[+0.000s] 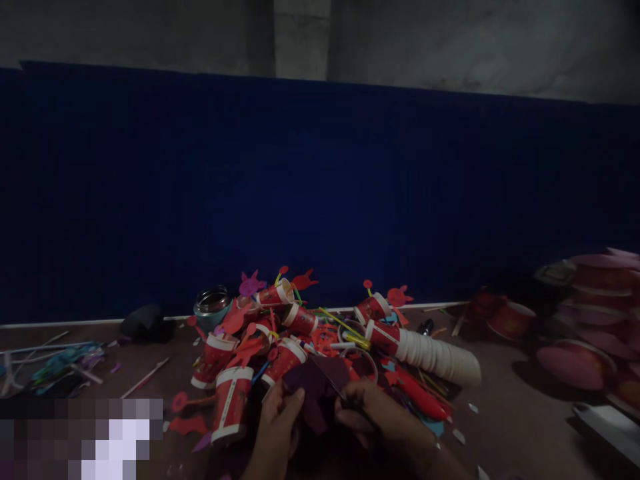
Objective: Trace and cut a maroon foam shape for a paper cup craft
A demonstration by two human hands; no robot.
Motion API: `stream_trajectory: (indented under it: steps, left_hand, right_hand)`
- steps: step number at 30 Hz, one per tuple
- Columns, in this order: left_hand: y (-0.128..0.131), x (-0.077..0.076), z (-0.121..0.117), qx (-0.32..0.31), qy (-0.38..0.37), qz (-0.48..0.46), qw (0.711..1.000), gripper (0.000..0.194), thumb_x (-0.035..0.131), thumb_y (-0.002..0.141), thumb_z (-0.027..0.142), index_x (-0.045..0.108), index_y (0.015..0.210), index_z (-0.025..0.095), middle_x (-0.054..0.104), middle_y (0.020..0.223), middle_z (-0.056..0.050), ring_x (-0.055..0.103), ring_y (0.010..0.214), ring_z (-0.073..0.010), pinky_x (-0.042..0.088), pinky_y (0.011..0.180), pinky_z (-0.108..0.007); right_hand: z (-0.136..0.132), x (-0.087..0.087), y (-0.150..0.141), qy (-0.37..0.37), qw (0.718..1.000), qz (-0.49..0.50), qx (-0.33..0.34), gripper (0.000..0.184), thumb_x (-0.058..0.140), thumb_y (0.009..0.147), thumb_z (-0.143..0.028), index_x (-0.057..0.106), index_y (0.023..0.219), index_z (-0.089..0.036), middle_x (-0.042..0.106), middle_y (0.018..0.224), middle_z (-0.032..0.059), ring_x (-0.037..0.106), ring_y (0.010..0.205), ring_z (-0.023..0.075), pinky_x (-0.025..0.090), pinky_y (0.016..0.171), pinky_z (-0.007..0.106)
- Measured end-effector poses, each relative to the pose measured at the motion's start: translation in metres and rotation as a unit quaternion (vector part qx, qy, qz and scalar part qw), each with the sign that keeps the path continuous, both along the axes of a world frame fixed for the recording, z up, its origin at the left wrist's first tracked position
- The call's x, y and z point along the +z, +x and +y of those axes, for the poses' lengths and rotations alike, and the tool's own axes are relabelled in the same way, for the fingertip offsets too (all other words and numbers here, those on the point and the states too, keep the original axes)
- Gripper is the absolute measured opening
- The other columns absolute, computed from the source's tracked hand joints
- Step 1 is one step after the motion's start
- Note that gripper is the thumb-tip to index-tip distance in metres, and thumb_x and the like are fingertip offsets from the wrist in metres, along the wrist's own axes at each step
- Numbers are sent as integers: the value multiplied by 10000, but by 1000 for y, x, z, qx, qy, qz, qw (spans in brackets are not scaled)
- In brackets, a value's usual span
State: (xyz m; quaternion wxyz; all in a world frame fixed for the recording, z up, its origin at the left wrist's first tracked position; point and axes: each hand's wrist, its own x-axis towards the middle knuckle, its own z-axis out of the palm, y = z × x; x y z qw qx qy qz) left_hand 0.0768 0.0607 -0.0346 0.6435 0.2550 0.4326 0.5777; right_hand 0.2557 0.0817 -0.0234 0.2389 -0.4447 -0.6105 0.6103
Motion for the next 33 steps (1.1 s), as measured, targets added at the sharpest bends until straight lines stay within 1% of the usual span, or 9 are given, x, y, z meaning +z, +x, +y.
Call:
stream_trajectory:
  steps: [2, 4, 6, 11, 16, 18, 21, 26, 33]
  left_hand:
    - [0, -5, 1, 28, -12, 31, 999, 397, 775, 538, 402, 574, 817, 202, 616, 628, 44, 564, 495, -82, 427, 437, -156]
    - [0, -10, 2, 42, -5, 71, 997, 394, 735, 573, 471, 546, 794, 204, 491, 475, 102, 396, 323, -33, 272, 303, -125]
    - [0, -14, 2, 46, 15, 102, 994, 399, 686, 615, 518, 516, 793, 205, 408, 421, 126, 295, 277, -27, 195, 270, -134]
    - [1, -14, 1, 60, 24, 88, 994, 440, 726, 594, 465, 523, 868, 188, 408, 437, 117, 356, 370, -31, 287, 371, -133]
    - [2, -7, 3, 36, -43, 59, 997, 486, 791, 457, 448, 583, 794, 166, 515, 479, 64, 406, 395, -32, 274, 387, -134]
    - [1, -4, 3, 42, -35, 56, 997, 444, 782, 470, 454, 581, 735, 159, 553, 502, 42, 398, 392, -23, 255, 382, -129]
    - [0, -2, 3, 80, -12, 38, 996, 440, 772, 488, 448, 562, 744, 159, 579, 512, 38, 318, 345, 0, 202, 353, -132]
    - [0, 2, 3, 189, -69, -31, 979, 675, 826, 373, 381, 489, 927, 194, 590, 499, 61, 453, 392, -51, 318, 391, -144]
    - [-1, 4, 4, 151, -25, -6, 988, 488, 796, 446, 428, 557, 789, 177, 574, 505, 52, 396, 357, -30, 264, 350, -145]
  right_hand:
    - [-2, 4, -1, -14, 1000, 3, -11, 361, 705, 612, -459, 530, 663, -147, 443, 409, -89, 374, 313, 40, 272, 318, 146]
    - [-5, 8, -4, -25, 999, 31, -37, 360, 670, 650, -469, 532, 739, -148, 483, 412, -79, 387, 329, 44, 239, 326, 143]
    - [-9, 11, -8, -32, 996, 69, -53, 398, 630, 674, -509, 523, 816, -153, 543, 459, -55, 428, 362, 55, 246, 346, 150]
    - [-12, 2, -21, -18, 993, 69, -98, 411, 671, 623, -526, 472, 710, -177, 509, 427, -63, 442, 377, 75, 292, 383, 175]
    - [-5, 0, -20, 36, 973, 124, -190, 331, 614, 713, -479, 481, 733, -177, 476, 435, -69, 401, 385, 73, 274, 390, 182]
    - [-4, 4, -18, 27, 976, 134, -170, 344, 628, 701, -476, 486, 779, -173, 523, 502, -49, 439, 426, 83, 276, 394, 181]
    - [-8, 7, -19, 12, 992, 97, -85, 364, 676, 662, -454, 509, 800, -161, 573, 622, -22, 504, 539, 100, 358, 483, 193]
    - [-14, 0, -24, 46, 998, 50, 7, 322, 704, 646, -387, 545, 803, -156, 538, 689, -32, 478, 619, 102, 381, 571, 210]
    - [-15, 5, -25, 40, 999, 20, 12, 207, 643, 675, -298, 528, 778, -160, 521, 631, -40, 458, 565, 94, 355, 524, 194]
